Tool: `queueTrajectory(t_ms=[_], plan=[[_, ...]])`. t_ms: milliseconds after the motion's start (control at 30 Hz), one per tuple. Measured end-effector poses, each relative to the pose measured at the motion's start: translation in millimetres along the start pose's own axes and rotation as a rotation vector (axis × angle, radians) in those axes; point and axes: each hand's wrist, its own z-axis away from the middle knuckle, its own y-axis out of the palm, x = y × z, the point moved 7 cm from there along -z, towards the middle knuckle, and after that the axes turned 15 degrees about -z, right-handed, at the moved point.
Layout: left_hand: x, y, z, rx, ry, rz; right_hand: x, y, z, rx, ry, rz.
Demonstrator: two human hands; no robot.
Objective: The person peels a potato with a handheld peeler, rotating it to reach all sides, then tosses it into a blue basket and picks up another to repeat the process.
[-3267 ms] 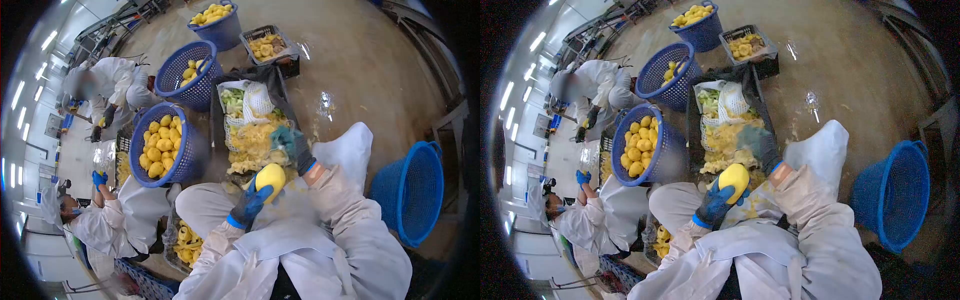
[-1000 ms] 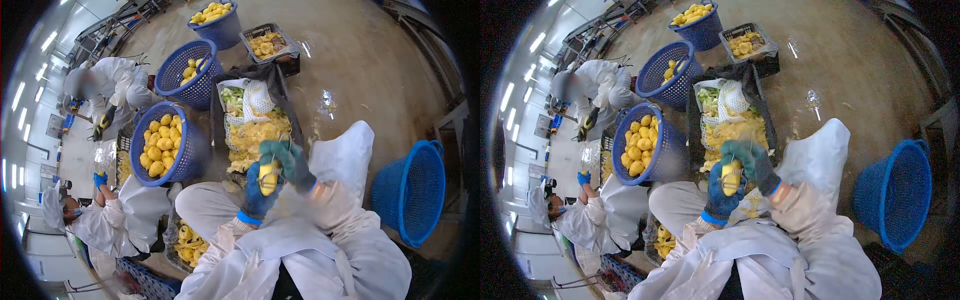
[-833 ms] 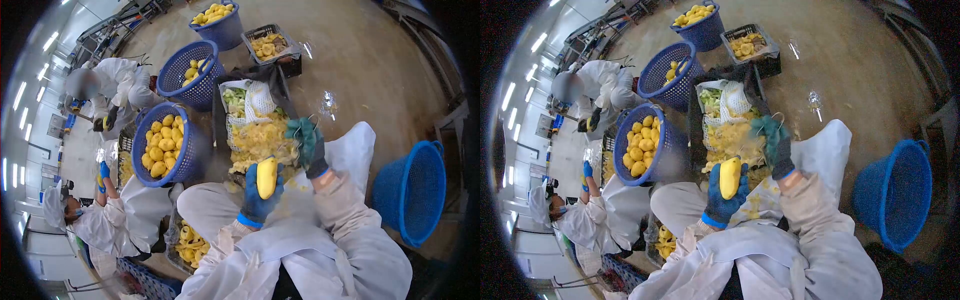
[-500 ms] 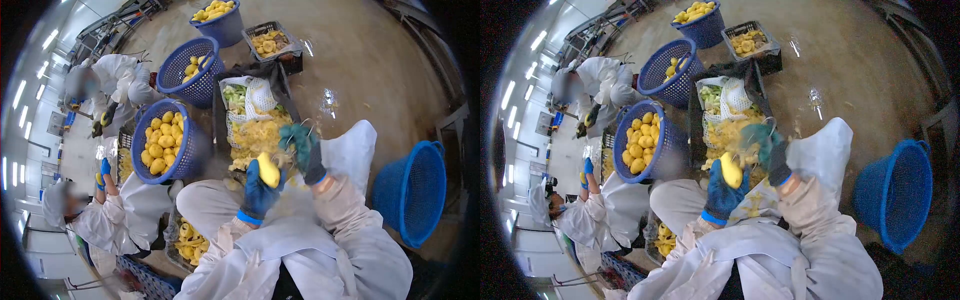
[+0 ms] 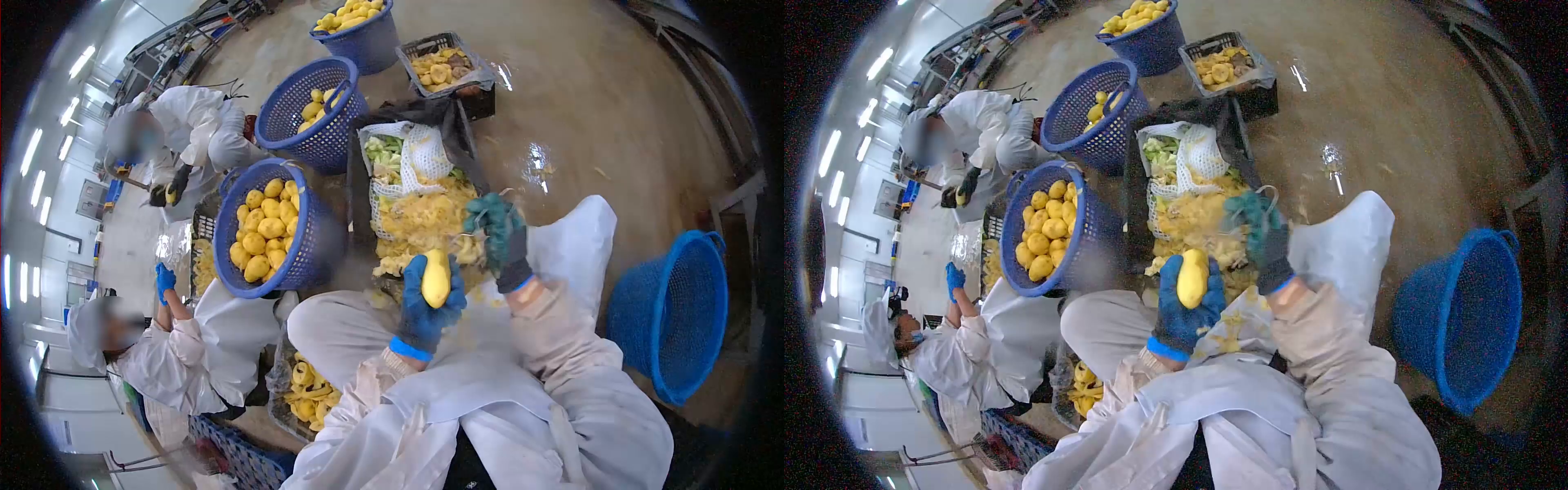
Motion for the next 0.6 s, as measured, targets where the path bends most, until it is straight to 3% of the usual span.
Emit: queueTrajectory(t_ms=[67, 167, 200, 267, 367, 400, 467, 500, 567, 600], plan=[[-3.6, -8.2, -3.6, -0.074, 0.025, -0.044, 19.2, 55.4, 19.3, 0.293, -0.147, 0.397], [1.3, -11.1, -9.8, -0.068, 0.027, -0.039, 0.2, 59.7, 37.2, 0.328, -0.108, 0.63], [1.8, -12.5, -9.4, -0.053, 0.029, -0.026, 7.8, 53.8, 28.9, 0.274, -0.131, 0.612], [-2.4, -7.7, -6.5, 0.102, 0.046, -0.054, 6.7, 7.4, -0.4, -0.125, 0.125, 0.252], [-3.2, -9.2, -3.2, 0.037, 0.075, -0.039, 20.6, 36.9, 13.9, -0.015, 0.06, 0.281], [-4.1, -6.6, -2.0, -0.051, 0.177, -0.165, 11.7, 55.0, 29.1, 0.129, 0.049, 0.201], [-2.9, 9.6, 5.5, -0.143, 0.27, -0.311, 12.0, 65.1, 27.1, 0.35, -0.134, 0.604], [-1.3, 10.3, 7.2, -0.144, 0.26, -0.329, 6.6, 49.1, 16.6, 0.226, 0.006, 0.419], [0.9, -1.5, 5.8, 0.04, 0.03, -0.144, 0.4, 26.5, 3.6, 0.025, 0.188, 0.066], [-9.3, 0.2, 7.1, 0.088, 0.17, -0.354, -1.4, 21.5, 0.1, -0.032, 0.257, -0.088]])
